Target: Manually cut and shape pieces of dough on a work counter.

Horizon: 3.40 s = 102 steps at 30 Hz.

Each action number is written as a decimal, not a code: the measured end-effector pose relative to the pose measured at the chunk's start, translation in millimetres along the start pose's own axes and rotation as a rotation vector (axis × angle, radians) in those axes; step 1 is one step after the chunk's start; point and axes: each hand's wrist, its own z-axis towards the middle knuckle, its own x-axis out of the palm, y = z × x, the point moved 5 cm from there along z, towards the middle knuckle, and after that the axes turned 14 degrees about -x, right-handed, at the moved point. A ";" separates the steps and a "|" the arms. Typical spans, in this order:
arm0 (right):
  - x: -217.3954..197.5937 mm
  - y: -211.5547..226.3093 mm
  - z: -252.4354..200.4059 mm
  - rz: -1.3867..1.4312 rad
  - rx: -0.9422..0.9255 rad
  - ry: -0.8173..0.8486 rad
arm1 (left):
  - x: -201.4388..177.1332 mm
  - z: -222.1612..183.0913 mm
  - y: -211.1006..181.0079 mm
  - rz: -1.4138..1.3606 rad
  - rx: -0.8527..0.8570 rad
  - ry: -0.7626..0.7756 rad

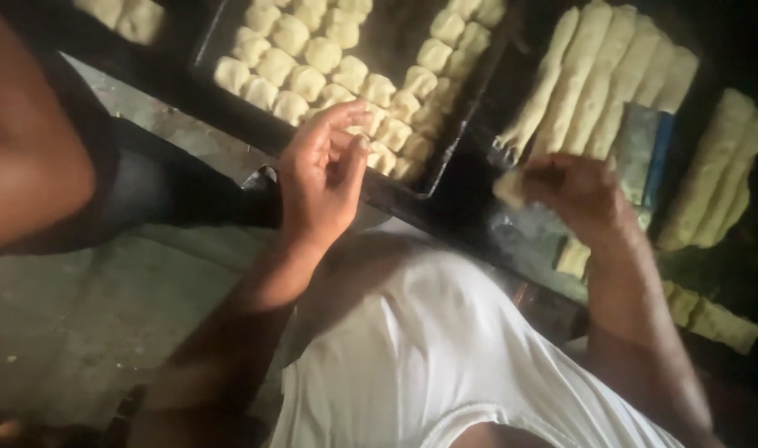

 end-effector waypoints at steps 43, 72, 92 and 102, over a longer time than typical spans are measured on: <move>-42.9 -48.0 -154.5 -0.772 -0.105 -0.394 | 133.6 13.1 -15.5 0.657 0.487 0.343; 34.8 17.9 31.9 -0.823 -0.596 -0.414 | 20.2 9.5 10.0 -0.287 -0.025 -0.049; 19.6 48.2 -50.7 0.755 -0.332 -0.184 | 116.2 4.9 22.9 0.050 -0.163 0.356; -4.3 8.5 -59.0 0.445 -0.118 -0.527 | 179.1 -25.8 -0.3 0.046 -0.177 0.658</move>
